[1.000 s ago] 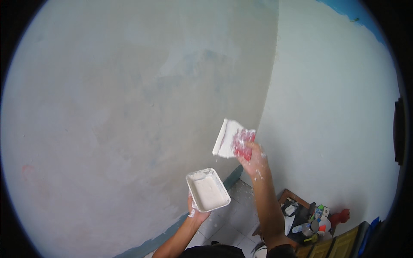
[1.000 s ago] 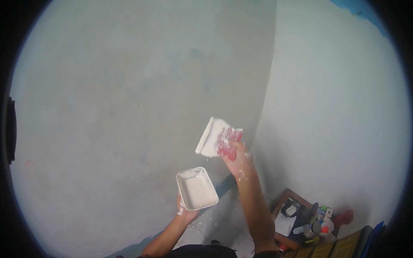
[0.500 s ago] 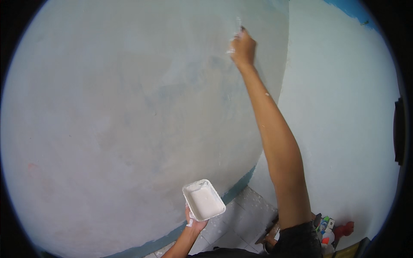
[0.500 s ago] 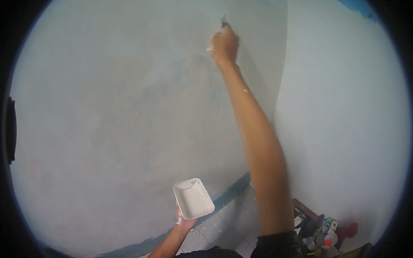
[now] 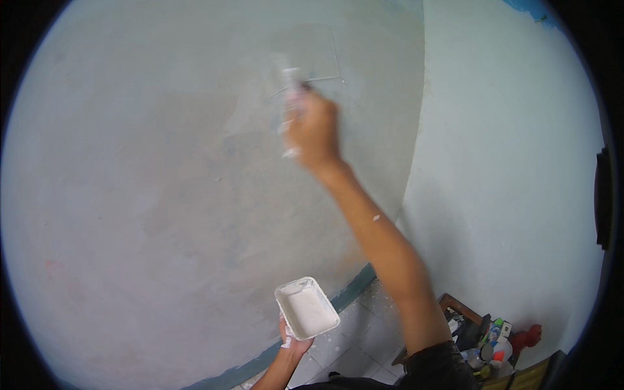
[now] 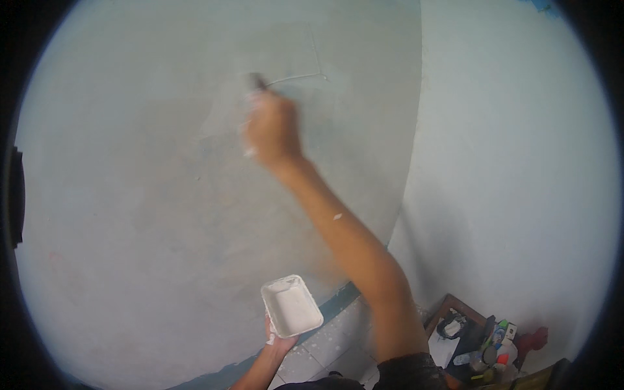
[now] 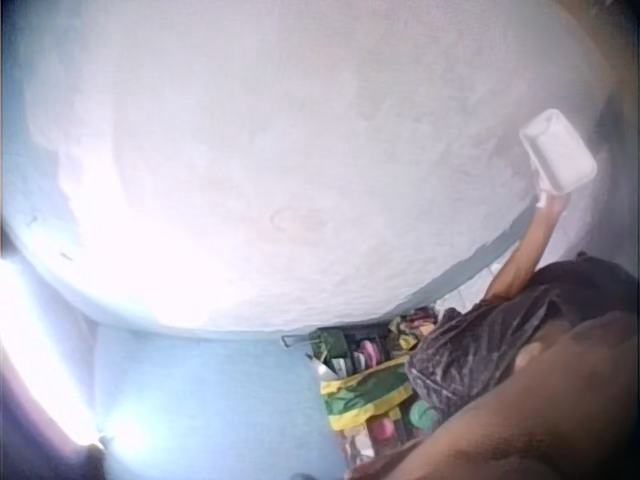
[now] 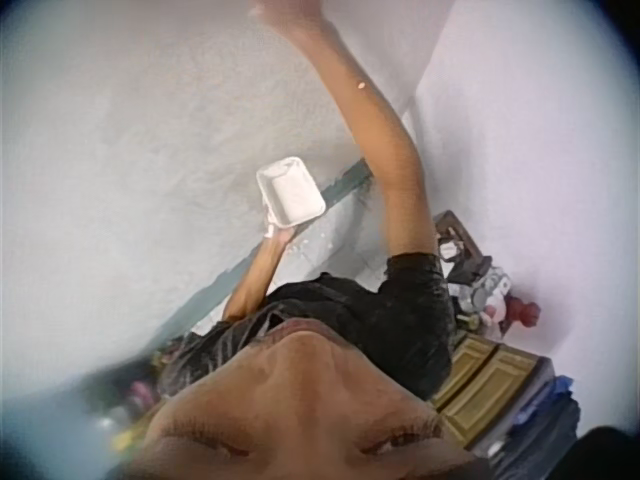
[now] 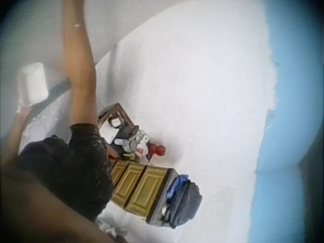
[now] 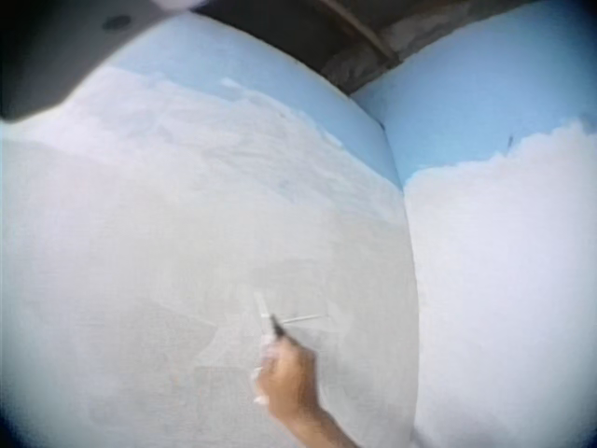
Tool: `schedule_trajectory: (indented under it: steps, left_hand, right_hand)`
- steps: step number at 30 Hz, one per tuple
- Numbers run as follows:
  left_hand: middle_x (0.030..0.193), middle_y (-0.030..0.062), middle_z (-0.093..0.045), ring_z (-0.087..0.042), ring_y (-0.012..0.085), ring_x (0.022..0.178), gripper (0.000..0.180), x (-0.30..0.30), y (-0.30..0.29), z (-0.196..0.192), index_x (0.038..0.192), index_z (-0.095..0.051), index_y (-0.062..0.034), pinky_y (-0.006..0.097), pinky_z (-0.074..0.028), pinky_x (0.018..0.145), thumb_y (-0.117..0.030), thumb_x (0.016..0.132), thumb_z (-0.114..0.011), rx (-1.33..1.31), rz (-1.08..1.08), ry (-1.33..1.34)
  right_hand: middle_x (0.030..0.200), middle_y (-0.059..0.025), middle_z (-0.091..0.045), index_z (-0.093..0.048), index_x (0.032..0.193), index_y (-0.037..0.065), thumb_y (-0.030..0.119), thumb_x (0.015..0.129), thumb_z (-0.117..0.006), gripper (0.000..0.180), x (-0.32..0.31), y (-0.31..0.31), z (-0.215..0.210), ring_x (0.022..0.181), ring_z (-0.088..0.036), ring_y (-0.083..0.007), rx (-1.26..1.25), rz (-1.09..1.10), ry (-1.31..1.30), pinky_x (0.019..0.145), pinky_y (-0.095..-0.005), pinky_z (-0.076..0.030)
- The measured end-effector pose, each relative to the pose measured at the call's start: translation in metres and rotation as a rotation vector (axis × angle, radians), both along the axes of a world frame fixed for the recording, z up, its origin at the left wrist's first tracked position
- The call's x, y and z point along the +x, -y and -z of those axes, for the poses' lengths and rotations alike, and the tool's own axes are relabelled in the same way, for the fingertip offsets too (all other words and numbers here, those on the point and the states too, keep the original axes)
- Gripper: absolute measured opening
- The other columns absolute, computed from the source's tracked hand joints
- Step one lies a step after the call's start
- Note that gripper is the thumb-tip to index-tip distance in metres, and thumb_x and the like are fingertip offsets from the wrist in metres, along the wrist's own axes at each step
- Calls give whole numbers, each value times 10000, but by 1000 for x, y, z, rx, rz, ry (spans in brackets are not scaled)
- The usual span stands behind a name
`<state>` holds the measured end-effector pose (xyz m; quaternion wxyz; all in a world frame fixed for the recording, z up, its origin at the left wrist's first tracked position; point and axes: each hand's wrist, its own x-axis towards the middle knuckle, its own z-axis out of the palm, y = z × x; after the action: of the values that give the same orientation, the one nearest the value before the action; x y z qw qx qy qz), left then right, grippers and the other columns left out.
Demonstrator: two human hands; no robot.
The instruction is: The person applies white wall filler to a wall using a small putty knife and a container. They repeatedly scoop filler from the container and spread it in smooth strokes across the wall surface.
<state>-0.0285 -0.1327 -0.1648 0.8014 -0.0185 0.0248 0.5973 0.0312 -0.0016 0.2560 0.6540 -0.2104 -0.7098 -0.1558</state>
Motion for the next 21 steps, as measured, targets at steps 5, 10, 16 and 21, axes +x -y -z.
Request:
schedule_trajectory:
  steps: [5, 10, 16, 21]
  left_hand:
    - [1372, 68, -570, -543, 303, 1262, 478, 8, -5, 4, 1376, -519, -161, 540, -393, 1093, -426, 1008, -366, 37, 6, 41]
    - [1373, 68, -568, -544, 303, 1261, 471, 12, -12, 12, 1385, -510, -163, 543, -397, 1089, -410, 1010, -367, 23, 11, 20]
    - [1353, 77, -580, -564, 301, 1234, 459, 12, -7, -10, 1370, -517, -143, 519, -431, 1066, -390, 1015, -362, -18, -64, 18]
    - [1360, 67, -580, -567, 305, 1232, 509, 10, -6, -5, 1374, -520, -160, 530, -445, 1051, -465, 997, -367, -60, -71, -9]
  right_hand:
    - [642, -44, -558, -618, 843, -36, 75, 876, -505, 162, 129, -72, 34, 583, -537, -128, -419, -18, -402, 552, -314, -430]
    - [615, -127, -575, -553, 752, -49, 34, 831, -482, 136, 132, -114, 96, 570, -592, -242, -511, 196, -520, 597, -413, -468]
    - [692, -181, -605, -545, 763, -87, 61, 813, -510, 160, 105, -120, 71, 616, -623, -312, -693, -35, -749, 626, -420, -484]
    - [754, -175, -614, -574, 784, -67, 91, 825, -564, 163, 123, -144, 11, 637, -620, -271, -799, -30, -864, 532, -430, -501]
